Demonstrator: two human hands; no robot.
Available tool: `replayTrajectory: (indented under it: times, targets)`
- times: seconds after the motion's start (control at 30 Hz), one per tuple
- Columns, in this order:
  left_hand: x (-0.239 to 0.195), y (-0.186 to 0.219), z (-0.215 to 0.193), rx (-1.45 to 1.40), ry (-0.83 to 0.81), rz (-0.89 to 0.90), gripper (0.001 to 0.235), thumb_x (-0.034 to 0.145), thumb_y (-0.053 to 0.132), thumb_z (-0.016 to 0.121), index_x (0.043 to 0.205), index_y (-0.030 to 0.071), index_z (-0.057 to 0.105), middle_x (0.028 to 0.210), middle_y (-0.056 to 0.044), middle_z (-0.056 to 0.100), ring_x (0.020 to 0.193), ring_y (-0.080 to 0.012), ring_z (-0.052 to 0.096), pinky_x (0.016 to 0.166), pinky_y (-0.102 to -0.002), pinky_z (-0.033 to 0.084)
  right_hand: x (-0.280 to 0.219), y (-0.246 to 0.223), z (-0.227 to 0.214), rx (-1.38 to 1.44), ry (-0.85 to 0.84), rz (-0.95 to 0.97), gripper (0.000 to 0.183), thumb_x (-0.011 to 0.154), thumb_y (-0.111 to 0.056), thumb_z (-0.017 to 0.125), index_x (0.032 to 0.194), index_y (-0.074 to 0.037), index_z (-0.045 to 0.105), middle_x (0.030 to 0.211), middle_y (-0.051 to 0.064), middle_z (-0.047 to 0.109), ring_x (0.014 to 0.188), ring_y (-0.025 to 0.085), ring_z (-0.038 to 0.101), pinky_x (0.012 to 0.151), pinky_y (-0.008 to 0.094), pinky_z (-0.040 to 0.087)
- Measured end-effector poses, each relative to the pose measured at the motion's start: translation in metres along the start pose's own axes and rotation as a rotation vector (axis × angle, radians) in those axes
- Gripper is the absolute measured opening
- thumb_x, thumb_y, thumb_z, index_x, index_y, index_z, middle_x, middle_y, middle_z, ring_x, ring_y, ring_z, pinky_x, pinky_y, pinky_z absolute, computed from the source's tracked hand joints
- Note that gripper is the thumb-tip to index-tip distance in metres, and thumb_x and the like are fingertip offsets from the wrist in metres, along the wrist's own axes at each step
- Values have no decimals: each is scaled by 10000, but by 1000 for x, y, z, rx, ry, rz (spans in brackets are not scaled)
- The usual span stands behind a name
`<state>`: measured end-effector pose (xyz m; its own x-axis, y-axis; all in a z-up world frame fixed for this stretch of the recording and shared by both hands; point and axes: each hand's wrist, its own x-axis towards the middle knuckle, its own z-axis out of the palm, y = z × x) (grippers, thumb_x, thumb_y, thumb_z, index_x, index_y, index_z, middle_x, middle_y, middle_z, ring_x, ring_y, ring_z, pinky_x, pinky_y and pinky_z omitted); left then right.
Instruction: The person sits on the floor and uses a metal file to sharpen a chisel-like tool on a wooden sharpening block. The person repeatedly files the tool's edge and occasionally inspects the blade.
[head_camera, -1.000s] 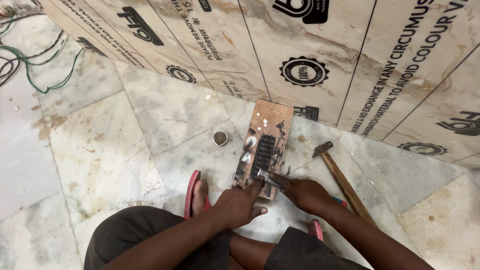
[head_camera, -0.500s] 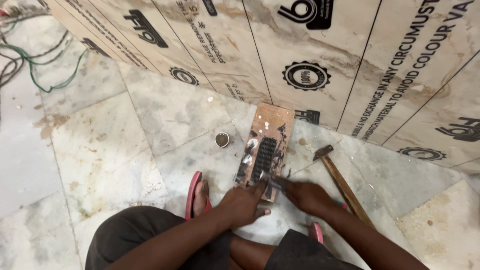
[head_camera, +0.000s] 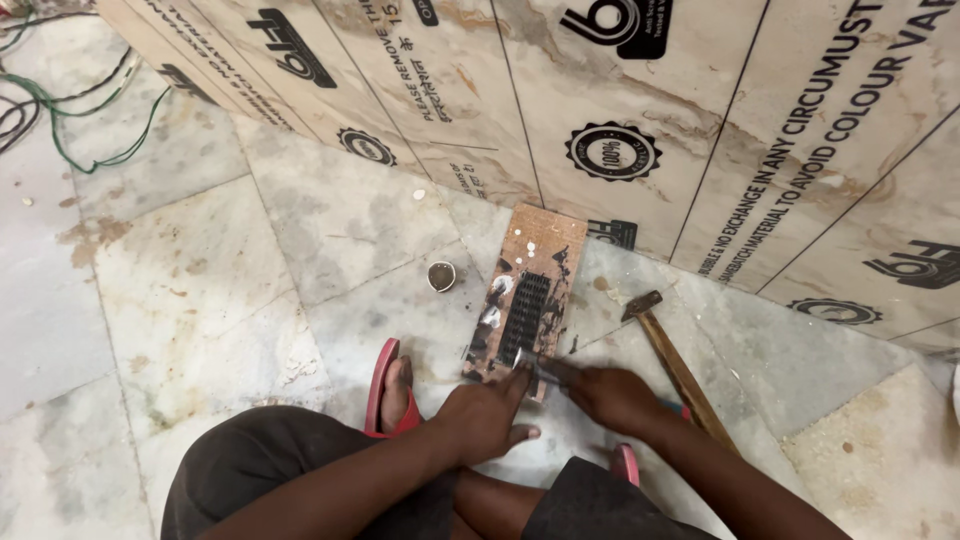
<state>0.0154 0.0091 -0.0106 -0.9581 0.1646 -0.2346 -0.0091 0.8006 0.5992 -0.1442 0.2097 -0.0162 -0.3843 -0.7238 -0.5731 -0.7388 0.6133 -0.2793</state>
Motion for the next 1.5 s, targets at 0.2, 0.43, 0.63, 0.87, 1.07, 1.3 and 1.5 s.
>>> replayTrajectory:
  times: [0.2,0.43,0.63,0.87,1.07,1.3,1.5]
  targets:
    - [73,-8,-41,35,2,-155,811,983,484,554,1567,0,267,1125,-245,713,927,-444,708,787,-538,560,40,25,-31,110,315,0,555,992,-398,501,1536,-364,396,949,135,745,855,336,728,761,477,570]
    - [0,-3,1,46,103,106,951,885,553,656,1491,-58,253,1394,-341,571,1005,-513,674,780,-570,550,9,7,6,23,63,-59,594,1006,-379,502,1569,-402,316,1066,125,720,884,344,723,771,471,571]
    - [74,-10,-40,39,-18,-197,894,967,547,546,1600,4,223,1279,-225,666,997,-399,707,832,-506,556,42,25,-30,87,248,23,595,1008,-368,506,1578,-374,334,1021,136,745,924,334,731,804,453,575]
    - [19,-2,-19,-2,59,-133,758,914,519,627,1462,44,406,1303,-212,640,981,-426,695,810,-536,538,22,5,-4,65,198,-73,567,1041,-372,496,1578,-374,313,1133,170,718,961,368,720,845,467,565]
    - [-77,43,-50,-87,-13,-49,659,915,417,716,1433,85,480,1112,-188,722,1012,-407,701,835,-503,545,-51,-45,-12,113,0,-126,659,981,-359,580,1581,-387,307,1083,138,759,904,315,747,869,452,579]
    - [-139,73,-130,-397,639,-312,301,897,341,691,1153,184,707,1007,-49,770,661,-316,730,627,-417,560,-97,-53,-64,846,124,200,510,948,-325,631,1425,-160,558,656,142,575,535,209,581,511,362,487]
    - [-125,59,-89,-103,810,121,206,941,308,702,1102,179,694,1132,-11,715,953,-274,738,965,-666,362,-92,-70,-66,1019,115,221,354,1082,-258,519,1162,66,636,707,91,647,562,166,600,527,319,517]
